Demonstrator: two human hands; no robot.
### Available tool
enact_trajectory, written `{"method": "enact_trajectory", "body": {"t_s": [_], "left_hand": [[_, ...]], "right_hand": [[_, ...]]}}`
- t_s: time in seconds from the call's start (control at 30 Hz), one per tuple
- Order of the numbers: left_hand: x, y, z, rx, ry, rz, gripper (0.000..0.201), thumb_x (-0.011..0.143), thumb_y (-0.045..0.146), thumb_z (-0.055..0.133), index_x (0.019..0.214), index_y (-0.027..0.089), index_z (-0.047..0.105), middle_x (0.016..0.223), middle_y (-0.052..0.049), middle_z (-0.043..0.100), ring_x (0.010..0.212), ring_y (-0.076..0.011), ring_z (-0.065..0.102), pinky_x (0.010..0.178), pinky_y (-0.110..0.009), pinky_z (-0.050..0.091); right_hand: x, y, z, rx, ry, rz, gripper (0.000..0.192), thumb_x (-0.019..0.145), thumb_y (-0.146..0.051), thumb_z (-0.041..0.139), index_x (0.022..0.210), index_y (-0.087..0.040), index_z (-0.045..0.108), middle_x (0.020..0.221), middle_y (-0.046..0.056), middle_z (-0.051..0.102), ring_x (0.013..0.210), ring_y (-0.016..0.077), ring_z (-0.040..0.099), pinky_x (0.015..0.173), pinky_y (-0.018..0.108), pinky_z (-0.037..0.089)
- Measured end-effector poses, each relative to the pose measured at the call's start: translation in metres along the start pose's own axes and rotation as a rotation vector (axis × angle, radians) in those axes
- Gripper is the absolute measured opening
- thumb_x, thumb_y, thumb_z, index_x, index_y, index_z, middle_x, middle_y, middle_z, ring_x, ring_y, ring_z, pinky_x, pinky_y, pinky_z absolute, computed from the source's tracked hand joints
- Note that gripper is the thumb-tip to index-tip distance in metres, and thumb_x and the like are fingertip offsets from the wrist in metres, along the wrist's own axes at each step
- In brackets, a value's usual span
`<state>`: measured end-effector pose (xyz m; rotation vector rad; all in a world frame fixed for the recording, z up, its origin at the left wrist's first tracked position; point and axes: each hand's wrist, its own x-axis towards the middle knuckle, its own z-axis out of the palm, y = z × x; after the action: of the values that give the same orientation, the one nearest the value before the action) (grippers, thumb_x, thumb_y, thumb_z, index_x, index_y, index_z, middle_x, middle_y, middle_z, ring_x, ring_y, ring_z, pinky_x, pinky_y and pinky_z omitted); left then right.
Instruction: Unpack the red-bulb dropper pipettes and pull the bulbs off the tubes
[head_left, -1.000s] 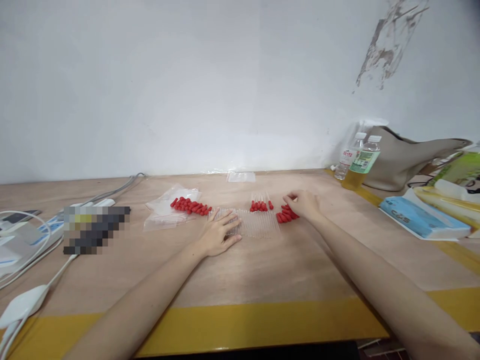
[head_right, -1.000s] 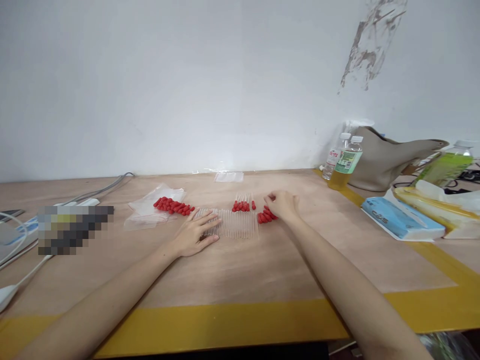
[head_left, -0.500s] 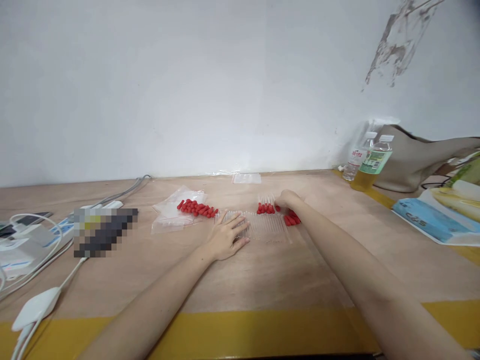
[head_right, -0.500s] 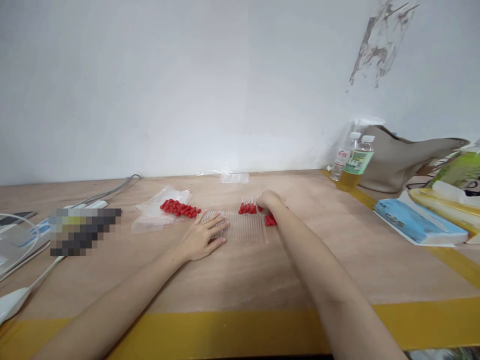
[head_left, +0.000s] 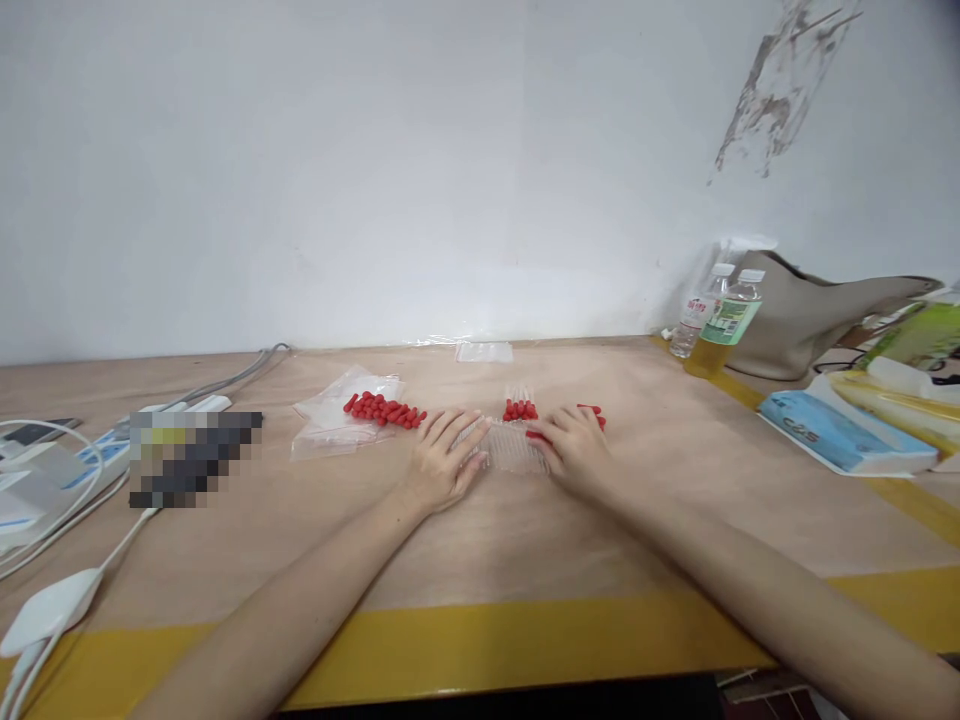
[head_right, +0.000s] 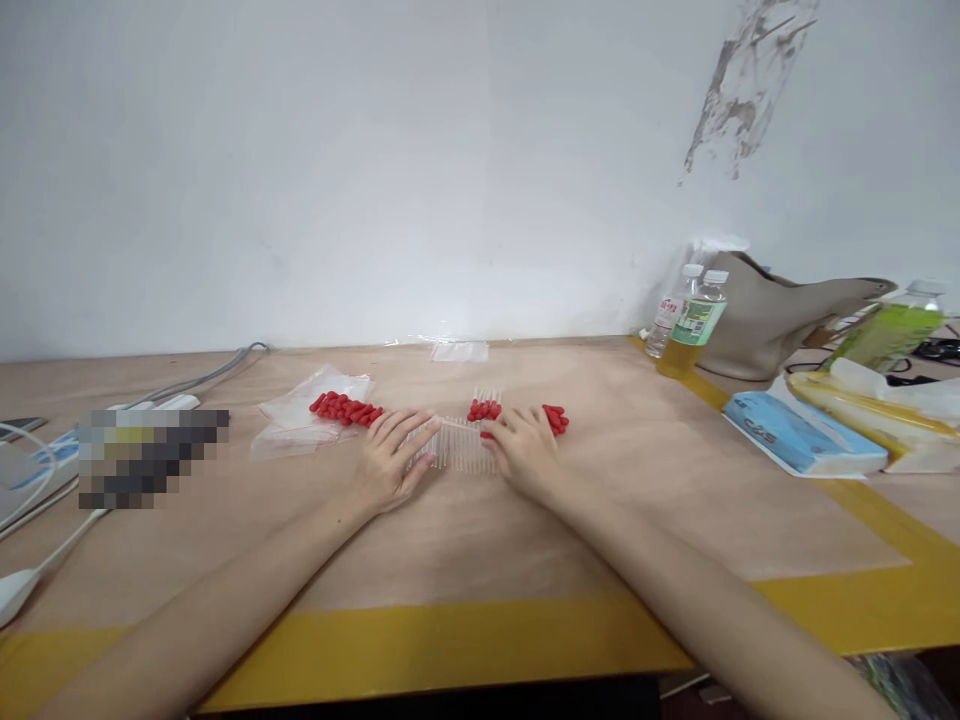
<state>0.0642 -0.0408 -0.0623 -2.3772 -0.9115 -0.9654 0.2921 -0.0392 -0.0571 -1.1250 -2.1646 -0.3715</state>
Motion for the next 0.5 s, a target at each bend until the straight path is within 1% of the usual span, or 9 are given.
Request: {"method": "enact_trajectory", "body": {"t_s": [0.03,0.1,0.2,0.27,0.37,0.5], "left_hand": [[0.001,0.002,0.000,0.007,0.001,0.005,0.037,0.083,0.028,0.046,0.119,0.022,0.048,0.120,-0.006,0.053,0.115,-0.0221,0.041,0.097,-0.041,0.028],[0.001,0.007,0.002,0.009,-0.042,0.035,0.030,0.083,0.028,0.046,0.113,0.025,0.053,0.113,-0.004,0.057,0.110,-0.0216,0.045,0.096,-0.042,0.028],[0.000,0.011,0.006,-0.010,-0.122,0.079,0.022,0.085,0.026,0.044,0.101,0.024,0.059,0.096,-0.003,0.064,0.095,-0.0181,0.053,0.091,-0.039,0.032],[-0.001,0.013,0.008,-0.011,-0.158,0.088,0.021,0.086,0.025,0.042,0.098,0.022,0.059,0.085,-0.003,0.065,0.084,-0.0161,0.054,0.085,-0.036,0.036],[-0.002,0.015,0.012,0.009,-0.166,0.100,0.021,0.086,0.023,0.041,0.097,0.019,0.058,0.077,-0.002,0.063,0.077,-0.0157,0.052,0.079,-0.034,0.037],[-0.002,0.017,0.012,0.015,-0.153,0.117,0.020,0.087,0.019,0.038,0.091,0.017,0.058,0.072,-0.003,0.060,0.073,-0.0143,0.051,0.078,-0.032,0.037]], "right_hand": [[-0.008,-0.005,0.002,-0.005,0.024,-0.041,0.017,0.083,-0.024,0.046,0.088,-0.020,0.061,0.084,0.006,0.061,0.081,0.0183,0.049,0.076,0.033,0.030],[-0.017,-0.015,0.007,-0.001,0.043,-0.091,0.016,0.083,-0.023,0.046,0.084,-0.021,0.061,0.084,0.005,0.060,0.082,0.0179,0.048,0.078,0.035,0.029],[-0.020,-0.023,0.013,0.046,0.057,-0.124,0.015,0.083,-0.022,0.046,0.086,-0.020,0.061,0.083,0.004,0.062,0.082,0.0171,0.049,0.083,0.036,0.028],[-0.020,-0.025,0.017,0.077,0.067,-0.129,0.015,0.083,-0.022,0.047,0.087,-0.020,0.061,0.082,0.004,0.063,0.083,0.0169,0.050,0.086,0.038,0.027],[-0.018,-0.024,0.021,0.097,0.085,-0.139,0.016,0.082,-0.027,0.050,0.092,-0.020,0.060,0.083,0.004,0.065,0.085,0.0178,0.052,0.089,0.041,0.028],[-0.016,-0.021,0.025,0.126,0.107,-0.204,0.015,0.084,-0.022,0.047,0.090,-0.019,0.061,0.076,0.003,0.065,0.082,0.0155,0.054,0.090,0.038,0.033]]}}
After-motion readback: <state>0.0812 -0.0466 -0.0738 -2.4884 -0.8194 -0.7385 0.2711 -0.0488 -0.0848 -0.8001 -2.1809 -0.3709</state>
